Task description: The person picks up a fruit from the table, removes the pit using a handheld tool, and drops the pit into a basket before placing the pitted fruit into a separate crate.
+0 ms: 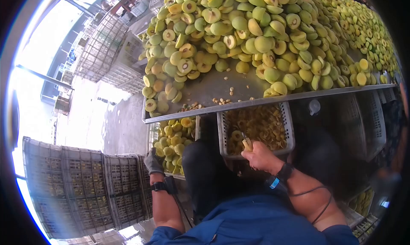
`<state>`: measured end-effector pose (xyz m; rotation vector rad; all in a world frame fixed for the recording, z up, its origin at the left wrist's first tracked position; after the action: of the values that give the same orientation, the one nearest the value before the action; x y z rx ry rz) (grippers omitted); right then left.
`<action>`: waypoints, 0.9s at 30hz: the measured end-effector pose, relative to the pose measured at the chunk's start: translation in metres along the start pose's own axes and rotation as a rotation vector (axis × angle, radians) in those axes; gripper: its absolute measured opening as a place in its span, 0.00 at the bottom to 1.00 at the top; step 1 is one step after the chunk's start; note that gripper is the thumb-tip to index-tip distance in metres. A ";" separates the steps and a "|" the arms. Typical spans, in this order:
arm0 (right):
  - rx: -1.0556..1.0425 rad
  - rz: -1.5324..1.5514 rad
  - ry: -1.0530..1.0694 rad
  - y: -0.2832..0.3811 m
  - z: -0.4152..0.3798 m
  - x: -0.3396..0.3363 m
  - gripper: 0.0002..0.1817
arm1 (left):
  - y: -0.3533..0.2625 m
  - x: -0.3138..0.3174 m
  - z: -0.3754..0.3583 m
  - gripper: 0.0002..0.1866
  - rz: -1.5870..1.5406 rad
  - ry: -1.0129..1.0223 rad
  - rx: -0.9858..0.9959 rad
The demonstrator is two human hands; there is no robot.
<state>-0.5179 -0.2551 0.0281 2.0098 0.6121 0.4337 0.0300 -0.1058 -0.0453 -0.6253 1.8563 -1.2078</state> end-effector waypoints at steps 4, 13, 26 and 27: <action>0.023 -0.001 -0.013 0.000 0.006 0.006 0.13 | -0.070 -0.010 0.019 0.13 0.034 -0.295 0.012; -0.064 -0.212 -0.022 -0.004 0.029 0.002 0.16 | -0.272 0.139 0.016 0.26 0.716 -0.118 0.417; -0.348 -0.179 -0.041 0.061 0.013 0.007 0.16 | -0.296 0.210 -0.098 0.18 0.079 0.546 0.233; -0.387 -0.145 -0.059 0.075 0.008 0.005 0.15 | -0.301 0.222 -0.131 0.19 -0.025 0.635 0.247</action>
<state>-0.4914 -0.2896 0.0901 1.5941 0.5832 0.3719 -0.2082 -0.3340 0.1748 -0.1253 2.1481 -1.7618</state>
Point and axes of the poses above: each hand's wrist, its own z-axis towards the middle knuckle, its own x-axis out of the palm, y = z × x, the point moved 10 cm from there along z, towards the middle knuckle, and after that the axes turned 6 degrees about -x, right-handed, at the moved point
